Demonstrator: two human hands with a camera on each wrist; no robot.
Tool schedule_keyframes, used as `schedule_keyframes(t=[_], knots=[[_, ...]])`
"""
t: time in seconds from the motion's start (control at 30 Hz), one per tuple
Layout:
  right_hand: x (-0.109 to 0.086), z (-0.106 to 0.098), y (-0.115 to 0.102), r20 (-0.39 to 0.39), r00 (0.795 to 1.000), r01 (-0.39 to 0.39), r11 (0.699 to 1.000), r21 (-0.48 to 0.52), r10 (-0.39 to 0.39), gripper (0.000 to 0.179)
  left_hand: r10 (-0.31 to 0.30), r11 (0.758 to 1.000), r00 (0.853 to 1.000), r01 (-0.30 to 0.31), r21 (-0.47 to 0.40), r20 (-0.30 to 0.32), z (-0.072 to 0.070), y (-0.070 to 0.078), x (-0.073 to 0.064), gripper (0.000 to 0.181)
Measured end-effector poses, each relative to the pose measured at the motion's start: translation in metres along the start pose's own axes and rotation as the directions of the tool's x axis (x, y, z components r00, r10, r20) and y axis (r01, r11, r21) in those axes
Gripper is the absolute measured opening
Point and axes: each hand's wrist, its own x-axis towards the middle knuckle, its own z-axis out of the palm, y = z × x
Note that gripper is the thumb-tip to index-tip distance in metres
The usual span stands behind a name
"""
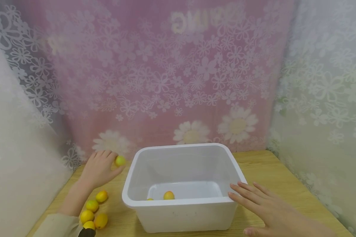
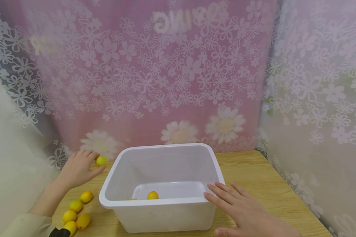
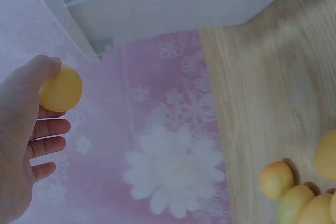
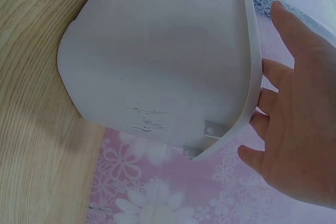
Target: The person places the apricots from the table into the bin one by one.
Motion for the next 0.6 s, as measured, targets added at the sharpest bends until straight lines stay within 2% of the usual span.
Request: schedule_keyframes(t=[0.23,0.43,0.6], knots=[[0.0,0.002,0.001,-0.028,0.999,0.018,1.0,0.006,-0.018,0.082,0.035,0.999,0.999,-0.035,-0.015,-0.009,-0.014,0.011,0.016,0.031],[0.0,0.003,0.001,-0.046,0.999,0.012,1.0,0.013,-0.011,0.081,0.052,0.999,0.998,-0.052,-0.013,0.031,-0.02,0.018,0.029,0.035],[-0.001,0.003,0.0,-0.049,0.999,0.009,1.0,0.011,-0.008,0.081,0.09,0.996,0.994,-0.09,0.006,0.061,-0.023,0.024,0.041,0.032]])
